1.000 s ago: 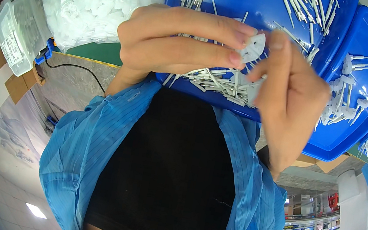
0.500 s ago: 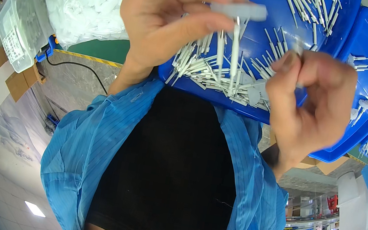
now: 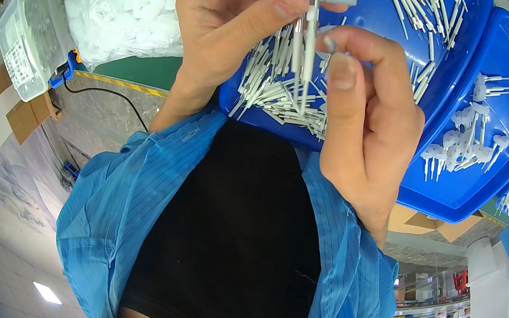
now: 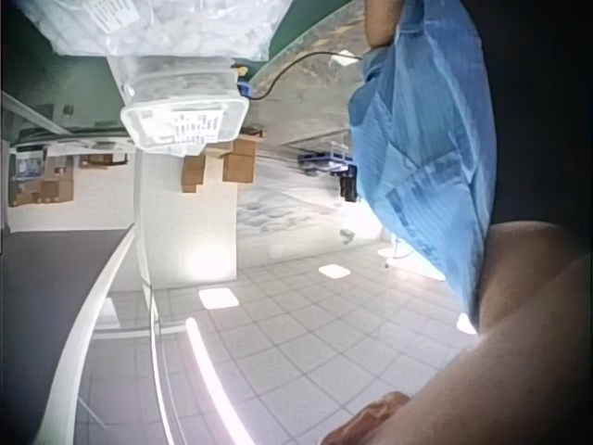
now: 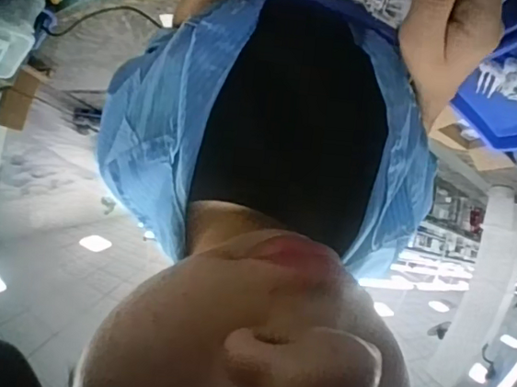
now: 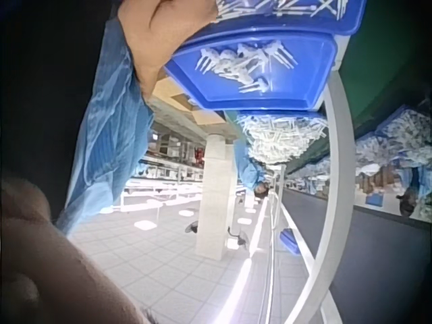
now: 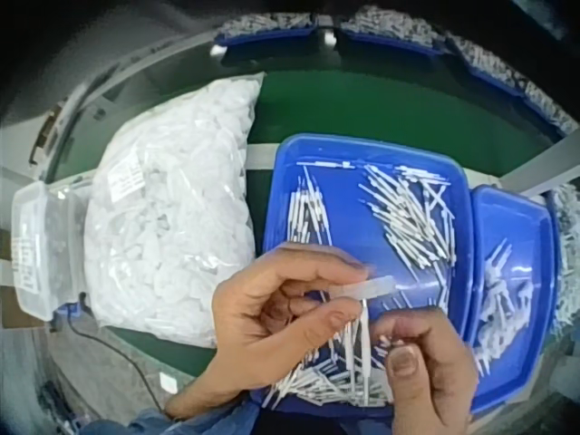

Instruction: Assembling small white plastic components into a larger base part by hand.

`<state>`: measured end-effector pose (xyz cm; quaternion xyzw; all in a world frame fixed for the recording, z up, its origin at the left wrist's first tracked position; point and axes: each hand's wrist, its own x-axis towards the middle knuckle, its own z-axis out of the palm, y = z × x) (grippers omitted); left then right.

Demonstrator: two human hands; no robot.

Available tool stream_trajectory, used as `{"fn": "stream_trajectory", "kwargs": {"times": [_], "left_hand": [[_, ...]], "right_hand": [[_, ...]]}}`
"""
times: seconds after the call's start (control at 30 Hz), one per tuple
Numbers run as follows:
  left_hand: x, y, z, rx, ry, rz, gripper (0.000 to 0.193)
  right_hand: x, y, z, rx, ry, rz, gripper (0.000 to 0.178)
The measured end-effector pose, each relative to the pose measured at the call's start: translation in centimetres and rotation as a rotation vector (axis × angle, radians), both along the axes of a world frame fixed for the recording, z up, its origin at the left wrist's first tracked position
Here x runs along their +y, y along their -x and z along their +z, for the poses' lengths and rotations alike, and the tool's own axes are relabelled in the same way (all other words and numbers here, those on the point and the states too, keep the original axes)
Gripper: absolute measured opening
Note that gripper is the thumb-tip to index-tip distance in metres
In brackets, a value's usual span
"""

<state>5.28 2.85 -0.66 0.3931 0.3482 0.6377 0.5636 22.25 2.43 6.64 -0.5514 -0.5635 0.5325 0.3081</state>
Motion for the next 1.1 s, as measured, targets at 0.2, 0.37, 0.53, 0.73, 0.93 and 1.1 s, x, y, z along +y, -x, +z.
{"fn": "stream_trajectory", "kwargs": {"times": [0.2, 0.37, 0.53, 0.73, 0.93, 1.1], "left_hand": [[0.0, -0.2, 0.6, 0.16, -0.094, 0.036, 0.029], [0.6, 0.9, 0.6, 0.405, -0.15, -0.054, 0.028], [0.9, 0.2, 0.3, 0.434, -0.315, 0.174, 0.021], [1.2, 0.7, 0.5, 0.645, -0.462, 0.168, 0.021], [0.5, 0.9, 1.2, 0.551, -0.345, 0.03, 0.027], [0.8, -0.4, 0.1, 0.348, -0.326, 0.172, 0.022]], "right_hand": [[0.0, 0.9, -0.1, -0.039, 0.001, 0.019, 0.009], [0.4, 1.1, -0.2, -0.227, -0.285, 0.097, 0.008], [0.4, 0.9, 0.3, -0.215, -0.306, 0.116, 0.008], [0.2, 0.5, 0.8, -0.232, -0.227, 0.151, 0.007], [-0.2, 0.5, 0.4, -0.155, -0.101, 0.071, 0.008], [-0.1, 0.4, -0.6, -0.158, -0.288, 0.099, 0.01]]}}
